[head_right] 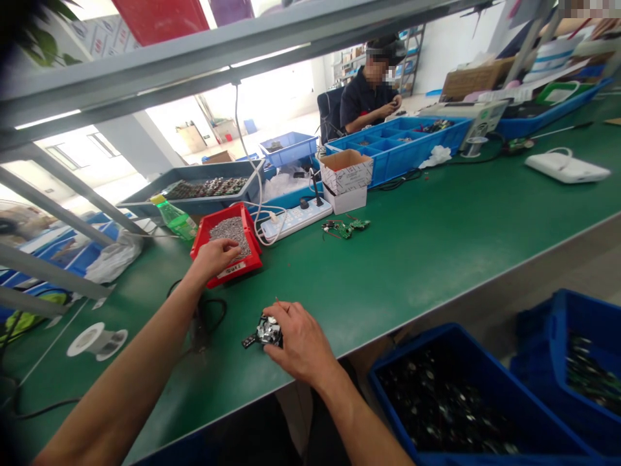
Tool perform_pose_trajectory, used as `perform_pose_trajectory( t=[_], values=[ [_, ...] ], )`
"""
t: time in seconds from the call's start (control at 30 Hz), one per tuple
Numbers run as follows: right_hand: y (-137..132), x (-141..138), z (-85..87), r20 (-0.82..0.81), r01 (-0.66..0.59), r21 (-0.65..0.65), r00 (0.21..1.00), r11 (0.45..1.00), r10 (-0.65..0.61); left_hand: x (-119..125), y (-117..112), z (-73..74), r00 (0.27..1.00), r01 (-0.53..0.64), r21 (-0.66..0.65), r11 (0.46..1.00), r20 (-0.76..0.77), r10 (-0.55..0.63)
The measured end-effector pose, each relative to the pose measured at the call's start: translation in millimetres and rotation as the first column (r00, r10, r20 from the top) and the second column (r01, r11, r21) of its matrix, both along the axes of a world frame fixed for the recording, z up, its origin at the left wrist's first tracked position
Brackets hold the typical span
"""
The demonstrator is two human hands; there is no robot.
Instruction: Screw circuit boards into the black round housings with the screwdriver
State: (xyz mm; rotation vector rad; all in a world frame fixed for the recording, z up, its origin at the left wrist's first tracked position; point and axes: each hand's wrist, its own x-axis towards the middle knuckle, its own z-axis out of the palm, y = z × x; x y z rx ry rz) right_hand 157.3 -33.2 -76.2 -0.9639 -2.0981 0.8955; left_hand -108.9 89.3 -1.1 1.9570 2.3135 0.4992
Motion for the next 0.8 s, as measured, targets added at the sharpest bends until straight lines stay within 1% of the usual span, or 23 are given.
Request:
perform_pose_trajectory(
  t=[0.07, 0.17, 0.3, 0.43, 0.57, 0.67, 0.73, 0.8],
  values=[
    [0.0, 0.0, -0.1, -0.003, -0.004, -0.002, 1.000, 1.000, 0.004, -6.6, 19.4, -6.0, 0.999, -0.033, -0.028, 0.999, -0.032, 0.032],
    [0.1, 0.3, 0.0, -0.003, -0.007, -0.005, 1.000, 1.000, 0.007, -10.6, 32.8, -14.2, 0.996, -0.061, -0.045, 0.997, -0.062, 0.058],
    [0.3, 0.8, 0.2, -0.015, -0.002, -0.008, 1.000, 1.000, 0.002, -13.7, 33.8, -19.3, 0.997, -0.060, -0.020, 0.998, -0.044, 0.059],
    [0.6, 0.3, -0.2, -0.023, -0.003, -0.008, 1.000, 1.000, 0.002, -19.2, 31.1, -17.8, 0.997, -0.074, 0.051, 0.996, 0.017, 0.074],
    [0.7, -0.3, -0.2, -0.022, -0.003, -0.013, 1.000, 1.000, 0.003, -23.0, 25.9, -13.7, 0.989, -0.104, 0.148, 0.983, 0.119, 0.087],
    [0.4, -0.2, -0.3, -0.023, -0.001, -0.017, 1.000, 1.000, 0.001, -22.5, 18.4, -11.6, 0.968, -0.114, 0.183, 0.976, 0.242, 0.068],
    [0.0, -0.1, -0.4, -0.025, 0.003, -0.019, 1.000, 1.000, -0.003, -20.5, 11.9, -10.9, 0.935, -0.105, 0.175, 0.979, 0.354, 0.037],
    [-0.5, -0.1, -0.5, -0.026, 0.001, -0.019, 1.000, 1.000, -0.002, -17.3, 4.8, -9.9, 0.878, -0.081, 0.159, 0.984, 0.478, -0.005]
  ],
)
